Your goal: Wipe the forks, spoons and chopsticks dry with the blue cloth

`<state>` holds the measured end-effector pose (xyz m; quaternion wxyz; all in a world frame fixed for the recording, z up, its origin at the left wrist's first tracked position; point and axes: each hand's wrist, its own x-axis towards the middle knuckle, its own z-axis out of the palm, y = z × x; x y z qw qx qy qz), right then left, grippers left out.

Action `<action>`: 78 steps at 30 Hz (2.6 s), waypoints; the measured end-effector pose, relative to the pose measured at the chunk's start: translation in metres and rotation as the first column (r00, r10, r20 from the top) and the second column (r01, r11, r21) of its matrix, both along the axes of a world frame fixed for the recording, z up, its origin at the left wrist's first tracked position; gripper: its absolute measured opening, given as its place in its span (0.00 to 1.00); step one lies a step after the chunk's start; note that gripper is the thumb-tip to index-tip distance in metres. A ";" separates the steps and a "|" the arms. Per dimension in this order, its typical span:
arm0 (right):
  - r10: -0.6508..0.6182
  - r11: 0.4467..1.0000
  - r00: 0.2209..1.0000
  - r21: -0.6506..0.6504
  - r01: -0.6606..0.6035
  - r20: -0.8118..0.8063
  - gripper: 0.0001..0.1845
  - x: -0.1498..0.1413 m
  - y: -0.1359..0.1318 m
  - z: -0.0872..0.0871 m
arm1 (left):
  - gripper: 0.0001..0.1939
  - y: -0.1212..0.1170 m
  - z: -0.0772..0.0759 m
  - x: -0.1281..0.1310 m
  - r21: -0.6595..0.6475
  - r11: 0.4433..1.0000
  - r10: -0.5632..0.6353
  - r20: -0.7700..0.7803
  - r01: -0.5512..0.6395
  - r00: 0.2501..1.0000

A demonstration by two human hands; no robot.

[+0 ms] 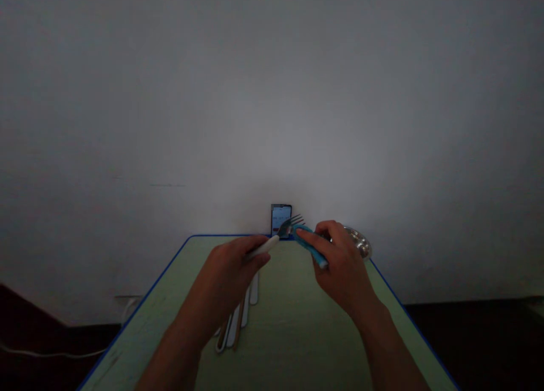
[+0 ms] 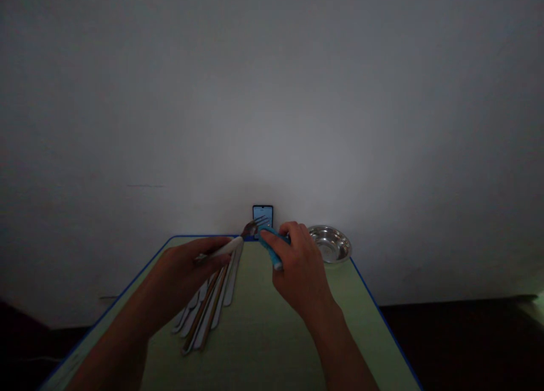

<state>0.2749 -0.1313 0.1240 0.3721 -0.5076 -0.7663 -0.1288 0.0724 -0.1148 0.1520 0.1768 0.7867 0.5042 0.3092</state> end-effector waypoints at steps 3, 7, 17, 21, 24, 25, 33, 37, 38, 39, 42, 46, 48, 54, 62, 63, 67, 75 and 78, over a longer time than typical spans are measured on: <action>-0.006 1.000 1.000 0.007 0.006 -0.001 0.28 0.000 0.000 0.001 | 0.15 0.000 -0.001 -0.001 0.009 1.000 -0.005 0.001 0.005 1.000; -0.005 1.000 1.000 0.012 0.005 0.003 0.28 0.000 0.000 0.001 | 0.16 0.001 -0.002 -0.002 0.007 1.000 0.002 -0.004 -0.002 1.000; -0.020 0.999 1.000 0.025 0.020 -0.010 0.27 0.002 0.001 0.000 | 0.15 0.000 0.001 -0.005 -0.010 1.000 0.019 -0.017 -0.019 1.000; -0.023 0.999 1.000 0.041 0.023 -0.010 0.25 0.004 0.001 -0.001 | 0.16 -0.001 0.001 -0.007 -0.018 1.000 0.007 -0.007 -0.007 1.000; -0.033 0.998 0.999 0.046 0.033 -0.005 0.24 0.004 0.001 -0.001 | 0.16 -0.001 0.001 -0.008 -0.024 1.000 0.007 0.004 -0.007 1.000; -0.036 0.998 0.999 0.046 0.036 -0.002 0.24 0.005 0.001 -0.001 | 0.16 -0.001 0.001 -0.008 -0.025 1.000 0.005 0.005 -0.005 1.000; -0.030 0.998 1.000 0.050 0.030 -0.002 0.25 0.005 0.001 0.000 | 0.16 -0.002 0.002 -0.008 -0.034 0.999 0.012 -0.002 -0.012 1.000; -0.045 0.997 0.999 0.062 0.045 -0.009 0.24 0.005 0.000 0.001 | 0.16 -0.001 0.001 -0.010 -0.059 0.998 -0.014 0.028 0.015 0.999; -0.046 0.997 0.999 0.068 0.047 -0.012 0.24 0.005 0.000 0.001 | 0.16 -0.001 0.001 -0.010 -0.065 0.998 -0.024 0.038 0.026 0.999; -0.044 0.996 0.999 0.077 0.045 -0.013 0.24 0.004 0.000 0.001 | 0.16 -0.001 0.000 -0.009 -0.074 0.997 -0.030 0.042 0.033 0.999; -0.014 0.995 1.000 0.101 0.015 -0.008 0.25 0.003 -0.001 0.001 | 0.16 0.001 0.000 -0.007 -0.094 0.994 -0.044 0.030 0.047 0.999; 0.086 0.995 0.996 0.056 -0.086 0.013 0.28 0.002 -0.002 0.002 | 0.16 0.003 0.001 -0.001 -0.082 0.995 -0.046 0.028 0.048 0.999; 0.120 0.992 0.992 0.034 -0.121 0.021 0.29 0.001 -0.003 0.003 | 0.16 0.003 0.002 0.001 -0.076 0.996 -0.048 0.039 0.050 0.998; 0.148 0.989 0.989 0.001 -0.149 0.024 0.29 0.000 -0.004 0.005 | 0.15 0.003 0.003 0.003 -0.086 0.994 -0.066 0.055 0.071 0.996; 0.156 0.987 0.987 -0.030 -0.155 0.033 0.29 0.001 -0.001 0.003 | 0.14 0.001 0.003 0.004 -0.068 0.994 -0.078 0.043 0.081 0.996; 0.155 0.988 0.987 -0.032 -0.154 0.033 0.29 0.001 -0.001 0.003 | 0.14 0.001 0.003 0.003 -0.065 0.994 -0.082 0.045 0.084 0.996; 0.149 0.988 0.988 -0.038 -0.148 0.028 0.29 0.001 -0.001 0.003 | 0.14 0.000 0.002 0.003 -0.059 0.994 -0.089 0.049 0.092 0.995; 0.133 0.990 0.991 -0.053 -0.131 0.035 0.30 0.001 -0.001 0.001 | 0.15 -0.001 0.005 0.005 -0.077 0.994 -0.079 0.024 0.081 0.997; 0.118 0.991 0.992 -0.062 -0.116 0.032 0.30 0.001 -0.001 0.001 | 0.14 0.000 0.004 0.005 -0.062 0.995 -0.074 0.025 0.075 0.997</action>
